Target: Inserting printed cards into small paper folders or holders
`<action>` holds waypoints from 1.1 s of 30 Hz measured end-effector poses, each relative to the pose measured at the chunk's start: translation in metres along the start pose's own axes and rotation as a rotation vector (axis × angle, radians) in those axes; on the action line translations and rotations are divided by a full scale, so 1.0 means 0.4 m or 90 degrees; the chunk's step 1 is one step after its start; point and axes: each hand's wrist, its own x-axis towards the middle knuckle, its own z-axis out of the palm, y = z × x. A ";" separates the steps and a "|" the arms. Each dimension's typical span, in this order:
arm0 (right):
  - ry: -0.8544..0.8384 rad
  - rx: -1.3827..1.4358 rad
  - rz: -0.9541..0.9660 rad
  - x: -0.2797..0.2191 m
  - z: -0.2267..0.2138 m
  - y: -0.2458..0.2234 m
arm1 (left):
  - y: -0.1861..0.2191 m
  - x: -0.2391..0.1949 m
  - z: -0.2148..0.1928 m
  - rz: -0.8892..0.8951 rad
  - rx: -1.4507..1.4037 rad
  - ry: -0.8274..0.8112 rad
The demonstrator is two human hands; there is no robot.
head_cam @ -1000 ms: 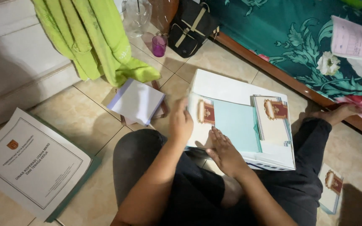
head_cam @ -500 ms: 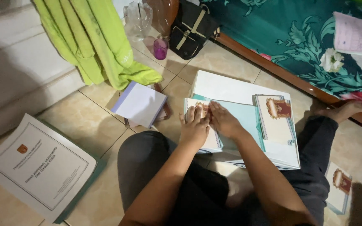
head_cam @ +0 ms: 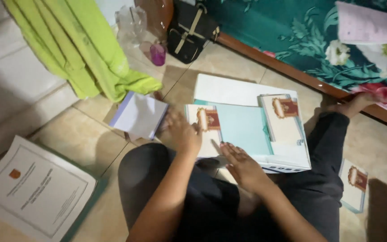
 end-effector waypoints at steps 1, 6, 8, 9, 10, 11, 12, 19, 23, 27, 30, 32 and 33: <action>0.009 -0.004 0.003 -0.003 0.001 -0.003 | -0.012 -0.003 0.012 0.009 -0.001 0.004; 0.012 -0.040 0.068 0.001 -0.003 -0.019 | 0.068 -0.051 -0.142 0.144 0.006 0.134; 0.050 0.173 0.178 -0.004 -0.036 -0.027 | 0.036 -0.060 -0.062 0.173 -0.111 0.084; 0.084 0.385 0.276 -0.002 -0.054 -0.029 | 0.021 -0.059 -0.021 0.193 -0.228 0.035; 0.091 0.386 0.282 0.001 -0.030 0.008 | 0.042 -0.070 -0.016 0.200 -0.229 0.031; 0.186 0.452 0.328 0.004 -0.004 0.044 | 0.062 -0.082 -0.010 0.179 -0.359 0.017; 0.278 0.518 0.371 0.006 0.024 0.080 | 0.078 -0.099 -0.004 0.151 -0.487 0.003; 0.449 0.457 0.350 -0.060 0.031 0.351 | 0.157 -0.104 -0.045 0.283 -0.441 -0.080; 0.459 0.096 0.548 -0.118 0.003 0.585 | 0.160 -0.094 -0.075 0.461 -0.043 -0.254; 0.324 0.037 0.697 -0.139 0.060 0.680 | 0.168 -0.089 -0.072 0.445 0.051 -0.411; 0.449 -0.329 0.545 -0.156 0.091 0.577 | 0.157 -0.092 -0.045 0.451 0.057 -0.385; 0.426 -0.292 0.550 -0.143 0.080 0.490 | 0.159 -0.089 -0.040 0.442 0.071 -0.397; 0.405 -0.255 0.561 -0.139 0.076 0.445 | 0.160 -0.088 -0.038 0.436 0.086 -0.413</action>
